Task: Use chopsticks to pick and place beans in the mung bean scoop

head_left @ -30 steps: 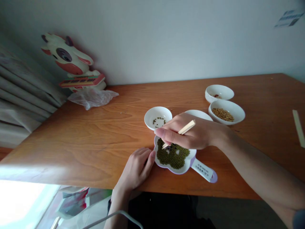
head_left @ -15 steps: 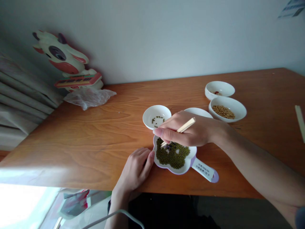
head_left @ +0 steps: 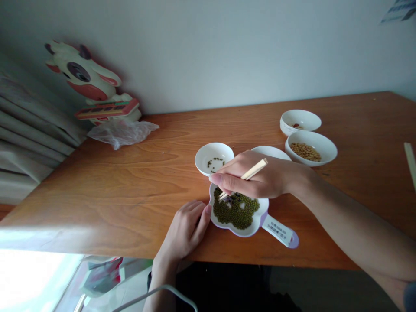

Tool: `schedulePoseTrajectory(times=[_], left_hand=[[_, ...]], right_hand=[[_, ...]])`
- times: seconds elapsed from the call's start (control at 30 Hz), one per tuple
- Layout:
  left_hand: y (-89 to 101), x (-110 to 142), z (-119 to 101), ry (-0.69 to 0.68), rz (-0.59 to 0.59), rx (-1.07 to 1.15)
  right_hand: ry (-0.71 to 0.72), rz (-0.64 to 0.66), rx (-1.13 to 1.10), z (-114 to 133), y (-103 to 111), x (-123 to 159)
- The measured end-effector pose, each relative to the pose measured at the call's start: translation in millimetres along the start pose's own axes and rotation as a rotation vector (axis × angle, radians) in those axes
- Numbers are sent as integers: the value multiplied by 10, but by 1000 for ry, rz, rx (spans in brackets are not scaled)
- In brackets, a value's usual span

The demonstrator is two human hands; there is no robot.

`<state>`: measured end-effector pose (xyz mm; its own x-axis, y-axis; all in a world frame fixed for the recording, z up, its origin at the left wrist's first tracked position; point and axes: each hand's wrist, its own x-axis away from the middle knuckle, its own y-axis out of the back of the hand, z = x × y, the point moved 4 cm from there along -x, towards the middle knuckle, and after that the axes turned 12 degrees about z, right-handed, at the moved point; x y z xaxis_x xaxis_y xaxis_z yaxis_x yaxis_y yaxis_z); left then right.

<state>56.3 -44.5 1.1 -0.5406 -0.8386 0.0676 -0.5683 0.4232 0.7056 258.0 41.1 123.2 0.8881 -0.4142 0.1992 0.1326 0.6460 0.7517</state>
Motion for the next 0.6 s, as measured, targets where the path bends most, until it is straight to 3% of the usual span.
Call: schedulePoseTrajectory(times=[0.33, 0.43, 0.6], left_hand=[[-14, 16, 35, 4, -8, -6], [-9, 14, 25, 8, -7, -11], [-4, 3, 3, 5, 4, -17]], right_hand=[[-13, -10, -58, 59, 16, 20], [-76, -54, -61, 50, 72, 68], [-47, -158, -52, -21, 97, 64]])
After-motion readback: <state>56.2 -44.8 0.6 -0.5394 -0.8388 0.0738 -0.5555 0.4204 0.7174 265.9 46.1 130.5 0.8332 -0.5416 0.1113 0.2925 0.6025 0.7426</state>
